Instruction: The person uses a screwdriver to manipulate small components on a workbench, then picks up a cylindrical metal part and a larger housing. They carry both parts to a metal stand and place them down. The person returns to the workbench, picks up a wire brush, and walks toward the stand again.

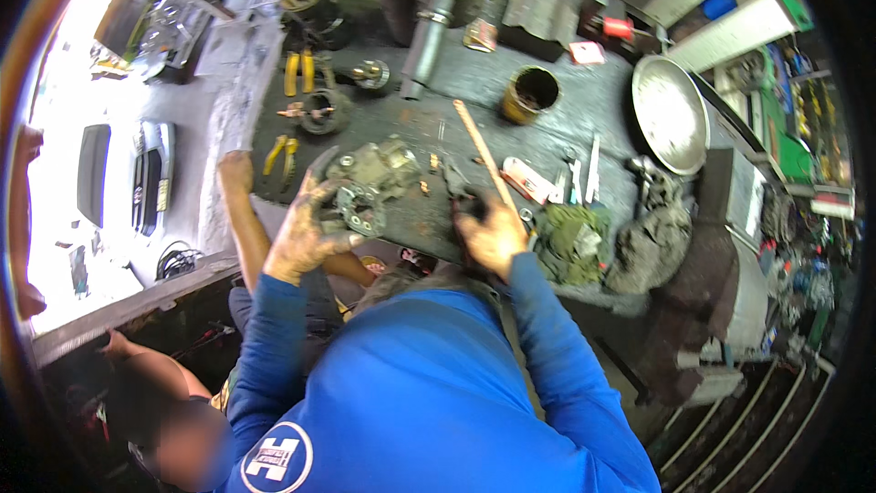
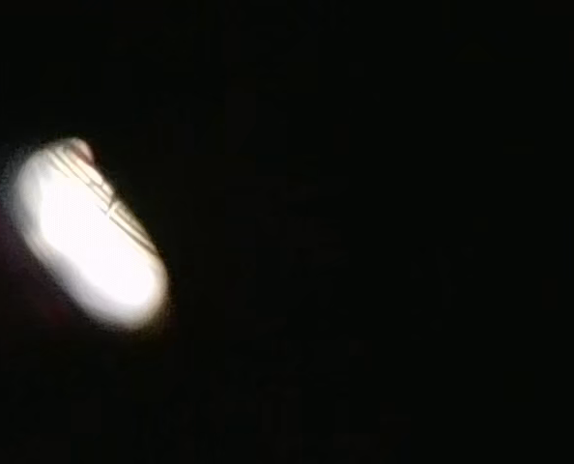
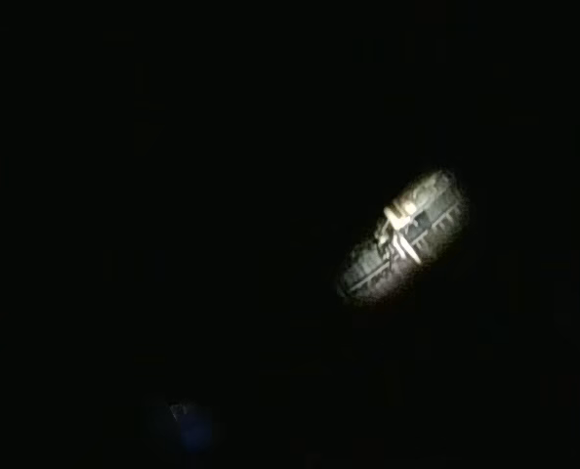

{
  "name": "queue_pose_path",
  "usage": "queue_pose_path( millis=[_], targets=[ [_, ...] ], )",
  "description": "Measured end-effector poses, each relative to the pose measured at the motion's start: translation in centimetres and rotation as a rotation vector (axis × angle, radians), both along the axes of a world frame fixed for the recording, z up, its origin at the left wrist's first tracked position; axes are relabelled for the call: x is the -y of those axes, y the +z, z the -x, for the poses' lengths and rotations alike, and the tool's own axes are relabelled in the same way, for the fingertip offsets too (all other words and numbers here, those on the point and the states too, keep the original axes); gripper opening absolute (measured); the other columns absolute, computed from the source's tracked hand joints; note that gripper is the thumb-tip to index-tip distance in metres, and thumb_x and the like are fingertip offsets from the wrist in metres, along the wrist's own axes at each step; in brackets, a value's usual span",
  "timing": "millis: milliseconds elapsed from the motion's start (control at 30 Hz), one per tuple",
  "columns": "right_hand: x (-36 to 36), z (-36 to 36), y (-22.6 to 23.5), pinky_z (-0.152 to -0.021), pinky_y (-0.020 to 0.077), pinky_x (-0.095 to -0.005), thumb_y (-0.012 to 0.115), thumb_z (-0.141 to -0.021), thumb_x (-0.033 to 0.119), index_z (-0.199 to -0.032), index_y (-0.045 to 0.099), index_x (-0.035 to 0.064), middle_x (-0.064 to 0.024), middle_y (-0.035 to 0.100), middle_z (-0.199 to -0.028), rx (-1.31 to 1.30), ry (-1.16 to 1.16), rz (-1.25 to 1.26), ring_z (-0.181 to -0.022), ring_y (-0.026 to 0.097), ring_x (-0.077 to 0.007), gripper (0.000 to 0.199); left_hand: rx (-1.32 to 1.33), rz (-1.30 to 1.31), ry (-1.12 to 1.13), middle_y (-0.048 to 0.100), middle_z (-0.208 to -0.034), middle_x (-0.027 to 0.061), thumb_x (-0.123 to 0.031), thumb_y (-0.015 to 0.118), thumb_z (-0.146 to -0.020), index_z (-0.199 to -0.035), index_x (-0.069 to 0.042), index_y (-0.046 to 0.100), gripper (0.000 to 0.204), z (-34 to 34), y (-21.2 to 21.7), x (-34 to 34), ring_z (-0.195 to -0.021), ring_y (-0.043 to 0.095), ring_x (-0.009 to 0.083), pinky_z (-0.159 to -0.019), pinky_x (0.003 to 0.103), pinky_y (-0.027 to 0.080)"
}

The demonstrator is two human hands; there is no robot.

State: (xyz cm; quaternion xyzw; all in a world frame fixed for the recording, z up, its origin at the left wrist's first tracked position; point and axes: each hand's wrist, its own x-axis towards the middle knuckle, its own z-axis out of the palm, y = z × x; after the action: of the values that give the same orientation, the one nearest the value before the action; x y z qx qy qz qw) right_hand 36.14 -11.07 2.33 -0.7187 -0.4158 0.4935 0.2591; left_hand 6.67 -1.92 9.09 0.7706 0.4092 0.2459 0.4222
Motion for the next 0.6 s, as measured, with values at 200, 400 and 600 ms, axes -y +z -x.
queue_pose_path(
  millis=[200, 400, 600],
  targets=[
    [-0.4, -0.8, 1.5, -0.101, 0.0534, -0.0417, 0.068, -0.092, 0.015, -0.132, 0.064, -0.0005, -0.0229, 0.072, -0.122, 0.134, 0.235, -0.202, -0.113, 0.07, -0.0341, 0.042, 0.553, 0.561, 0.342, 0.053, -0.148, 0.0109, -0.035, 0.095, -0.065, -0.14, 0.006, 0.057, 0.093, 1.2, -2.3, 4.2, -0.13, 0.058, 0.0224, -0.111, 0.039, 0.05],
    [-6.3, 3.5, 4.1, -0.113, 0.0446, -0.0521, 0.065, -0.097, 0.026, -0.135, 0.062, 0.009, -0.0266, 0.066, -0.129, 0.37, 0.393, -0.565, -0.129, 0.058, -0.0463, 0.042, 0.849, 0.67, 0.444, 0.068, -0.126, 0.0126, -0.044, 0.093, -0.067, -0.156, 0.006, 0.038, 0.116, 3.0, -2.2, 6.5, -0.114, 0.069, 0.0233, -0.104, 0.04, 0.057],
    [-16.7, 3.8, 2.4, -0.108, 0.0502, -0.0505, 0.071, -0.091, 0.032, -0.145, 0.051, 0.0033, -0.0344, 0.062, -0.133, 0.446, 0.442, -0.273, -0.126, 0.062, -0.0455, 0.064, 1.264, 0.806, 0.569, 0.066, -0.133, 0.0173, -0.048, 0.084, -0.075, -0.148, 0.003, 0.051, 0.095, 5.6, -2.8, 11.3, -0.112, 0.07, 0.0344, -0.1, 0.055, 0.059]
  ],
)
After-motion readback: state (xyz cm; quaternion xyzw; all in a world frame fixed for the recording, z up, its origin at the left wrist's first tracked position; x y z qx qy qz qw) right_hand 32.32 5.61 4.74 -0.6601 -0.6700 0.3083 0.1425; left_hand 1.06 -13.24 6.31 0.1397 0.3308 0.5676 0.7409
